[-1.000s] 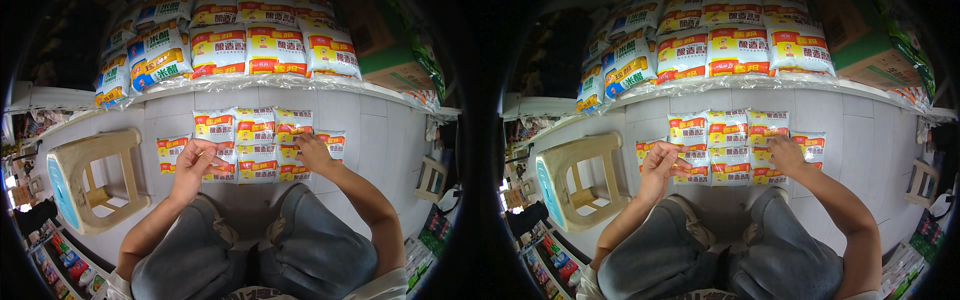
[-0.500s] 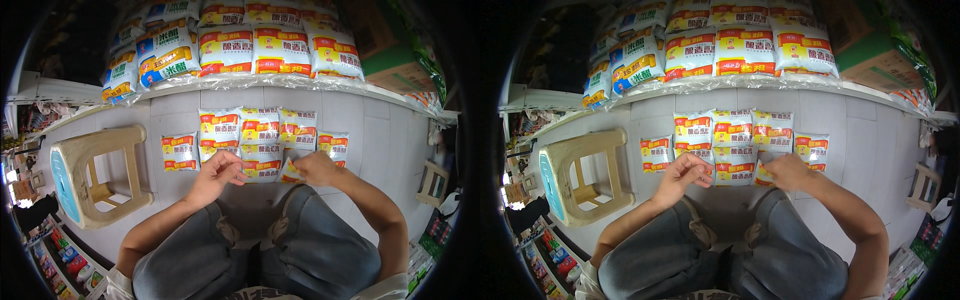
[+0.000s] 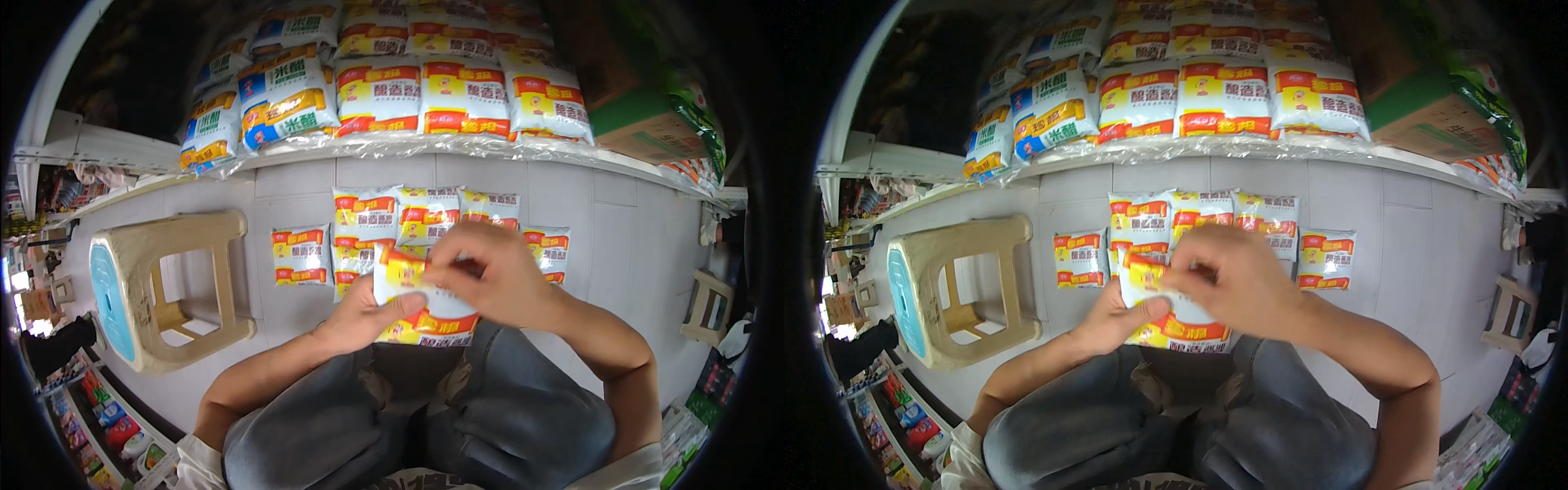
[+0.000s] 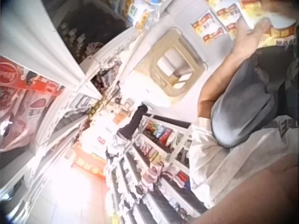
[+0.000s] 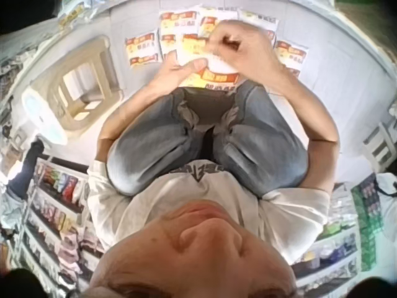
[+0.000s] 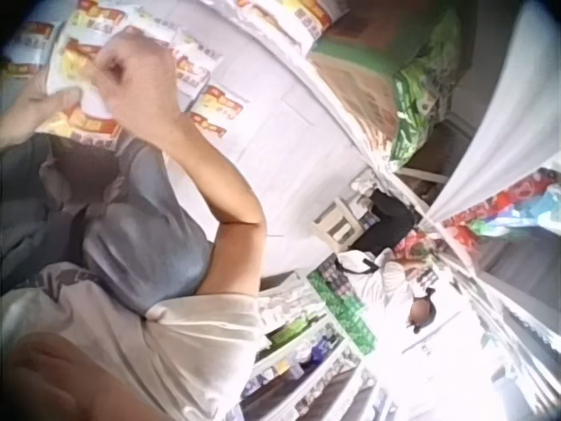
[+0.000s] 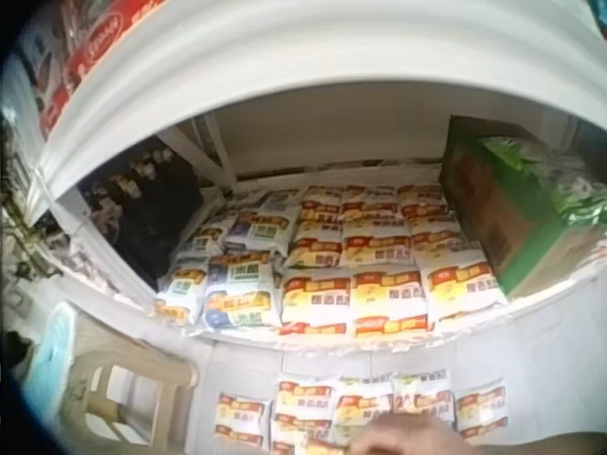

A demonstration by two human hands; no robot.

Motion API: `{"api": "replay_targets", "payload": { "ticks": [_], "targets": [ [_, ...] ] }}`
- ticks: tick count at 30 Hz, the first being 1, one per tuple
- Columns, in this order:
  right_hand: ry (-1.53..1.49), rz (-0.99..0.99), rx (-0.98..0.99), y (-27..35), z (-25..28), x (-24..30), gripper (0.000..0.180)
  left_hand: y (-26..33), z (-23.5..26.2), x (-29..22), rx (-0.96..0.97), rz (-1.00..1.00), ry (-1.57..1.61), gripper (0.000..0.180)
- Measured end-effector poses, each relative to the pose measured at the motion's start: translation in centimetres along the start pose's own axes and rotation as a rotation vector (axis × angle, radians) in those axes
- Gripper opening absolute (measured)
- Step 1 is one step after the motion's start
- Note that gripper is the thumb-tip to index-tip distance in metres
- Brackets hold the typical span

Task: The person sits on the floor and repeatedly picks up small packets from a shelf, then places them on the floor in neat rows. The person handles two different types of packets, first orange and white, then blue and white.

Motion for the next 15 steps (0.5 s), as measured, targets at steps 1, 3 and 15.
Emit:
{"api": "replay_targets", "payload": {
  "ticks": [1,3,15],
  "targets": [
    [-0.065,-0.129,-0.039,-0.2,0.0,-1.0,0.014,-0.1,0.1,-0.1,-0.037,0.04,0.079,0.036],
    [-0.277,-0.319,-0.169,0.1,-0.2,-2.6,0.025,-0.3,0.4,0.1,-0.078,0.063,0.155,0.036],
    [-0.926,-1.184,0.074,3.9,-1.9,-3.9,0.043,-0.3,0.5,-0.8,-0.072,-0.094,-0.146,0.043]
  ]
}}
Point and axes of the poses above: each hand's wrist, its own y-axis away from the middle knuckle, its own z-axis out of the back of the hand, x = y × z, the point moved 1 cm from there along -y, towards the middle knuckle, and after that the axes turned 15 degrees about -x, right-handed, at the moved point
